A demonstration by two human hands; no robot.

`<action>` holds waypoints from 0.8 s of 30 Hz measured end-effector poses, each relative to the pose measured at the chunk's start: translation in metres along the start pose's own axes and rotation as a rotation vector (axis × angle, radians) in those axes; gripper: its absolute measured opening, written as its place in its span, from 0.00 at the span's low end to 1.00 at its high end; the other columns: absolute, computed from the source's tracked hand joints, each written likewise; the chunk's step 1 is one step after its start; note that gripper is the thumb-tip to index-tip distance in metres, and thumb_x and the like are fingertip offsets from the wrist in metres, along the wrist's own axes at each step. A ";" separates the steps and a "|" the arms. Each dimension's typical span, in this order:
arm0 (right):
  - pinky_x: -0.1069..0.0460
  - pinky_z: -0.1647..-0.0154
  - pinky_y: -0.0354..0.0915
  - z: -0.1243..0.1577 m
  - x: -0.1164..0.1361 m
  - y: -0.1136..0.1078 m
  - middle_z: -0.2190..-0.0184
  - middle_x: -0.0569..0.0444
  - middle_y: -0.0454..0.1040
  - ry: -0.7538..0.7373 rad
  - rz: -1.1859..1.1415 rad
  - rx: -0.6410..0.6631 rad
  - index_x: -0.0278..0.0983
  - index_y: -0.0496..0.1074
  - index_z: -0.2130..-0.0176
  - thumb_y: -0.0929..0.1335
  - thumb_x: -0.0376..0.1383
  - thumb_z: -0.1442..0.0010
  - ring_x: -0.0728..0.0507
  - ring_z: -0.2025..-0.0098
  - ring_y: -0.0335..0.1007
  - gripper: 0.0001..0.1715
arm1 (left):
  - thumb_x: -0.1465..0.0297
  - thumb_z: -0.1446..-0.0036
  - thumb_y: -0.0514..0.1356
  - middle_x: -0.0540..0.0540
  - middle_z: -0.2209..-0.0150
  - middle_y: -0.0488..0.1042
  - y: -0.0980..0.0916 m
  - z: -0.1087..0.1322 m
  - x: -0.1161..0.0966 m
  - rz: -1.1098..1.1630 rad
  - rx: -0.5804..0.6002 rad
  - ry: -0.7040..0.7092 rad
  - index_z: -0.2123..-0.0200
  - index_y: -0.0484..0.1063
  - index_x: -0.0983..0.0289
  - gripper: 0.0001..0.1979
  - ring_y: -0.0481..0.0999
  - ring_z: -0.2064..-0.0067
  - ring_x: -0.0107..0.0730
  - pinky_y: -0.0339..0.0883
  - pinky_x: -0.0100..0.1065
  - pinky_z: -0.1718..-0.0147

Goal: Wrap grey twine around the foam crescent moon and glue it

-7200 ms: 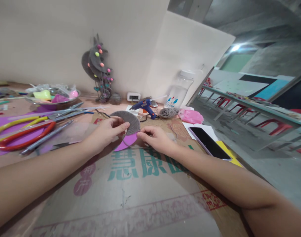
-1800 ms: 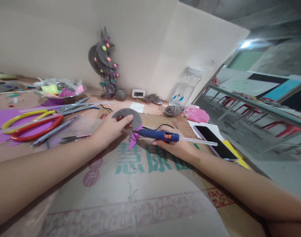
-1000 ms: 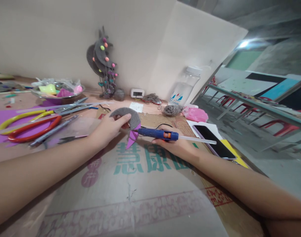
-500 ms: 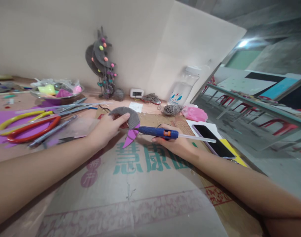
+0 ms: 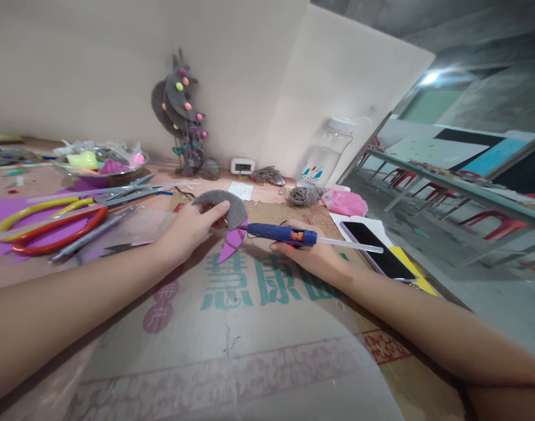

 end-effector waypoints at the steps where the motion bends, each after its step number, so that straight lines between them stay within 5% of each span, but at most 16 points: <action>1: 0.54 0.76 0.56 0.000 -0.001 0.000 0.79 0.60 0.63 0.001 -0.001 0.002 0.38 0.66 0.71 0.70 0.49 0.51 0.49 0.76 0.60 0.18 | 0.61 0.52 0.62 0.50 0.75 0.71 0.000 0.000 0.000 -0.001 0.002 0.002 0.73 0.71 0.63 0.11 0.70 0.72 0.31 0.64 0.32 0.70; 24: 0.52 0.74 0.59 -0.002 -0.010 -0.003 0.77 0.59 0.67 -0.038 0.022 -0.027 0.39 0.64 0.72 0.68 0.51 0.49 0.48 0.75 0.63 0.18 | 0.59 0.52 0.62 0.52 0.73 0.74 0.000 -0.002 0.004 0.036 0.022 0.005 0.70 0.73 0.64 0.13 0.72 0.71 0.32 0.64 0.32 0.69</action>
Point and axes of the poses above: each hand's wrist, its own z-axis away from the middle knuckle, its own y-axis out of the palm, x = y × z, the point moved 4 cm from there along -z, towards the middle knuckle
